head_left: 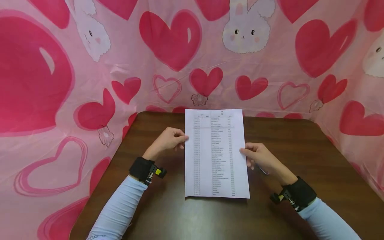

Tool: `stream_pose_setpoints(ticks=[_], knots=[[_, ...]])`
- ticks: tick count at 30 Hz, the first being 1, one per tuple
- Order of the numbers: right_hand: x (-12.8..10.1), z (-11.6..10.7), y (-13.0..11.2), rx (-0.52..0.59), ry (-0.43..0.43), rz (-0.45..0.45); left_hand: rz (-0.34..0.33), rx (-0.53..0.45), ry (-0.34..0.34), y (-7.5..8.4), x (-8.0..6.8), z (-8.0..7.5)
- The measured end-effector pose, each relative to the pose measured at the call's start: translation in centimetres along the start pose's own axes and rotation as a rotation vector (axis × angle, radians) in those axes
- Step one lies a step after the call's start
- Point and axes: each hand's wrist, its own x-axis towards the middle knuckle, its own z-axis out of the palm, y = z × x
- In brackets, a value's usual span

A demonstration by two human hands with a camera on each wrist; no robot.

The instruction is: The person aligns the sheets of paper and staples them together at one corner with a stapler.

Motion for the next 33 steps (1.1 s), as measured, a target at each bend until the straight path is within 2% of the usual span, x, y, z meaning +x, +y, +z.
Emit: stream_pose_setpoints(ticks=[6,10,15,21,28,33], knots=[[-0.1,1.0,1.9,-0.004,-0.034,0.113,-0.092,0.025,-0.039,-1.4,0.1,1.2],[-0.3,1.4,2.5,-0.012,-0.038,0.158,-0.121,0.054,-0.055,-2.2,0.3,2.2],[-0.8,1.7,3.3,-0.017,-0.097,0.182,-0.131,0.112,-0.080,-3.1,0.1,3.5],[-1.1,2.5,4.5,0.035,-0.157,0.190,-0.141,0.153,-0.095,-3.8,-0.4,4.5],[-1.6,2.6,4.7,0.043,-0.233,0.225,-0.142,0.191,-0.126,-4.0,-0.8,5.4],[-1.7,2.7,4.4,0.012,-0.243,0.249,-0.143,0.200,-0.140,-4.2,-1.0,5.7]])
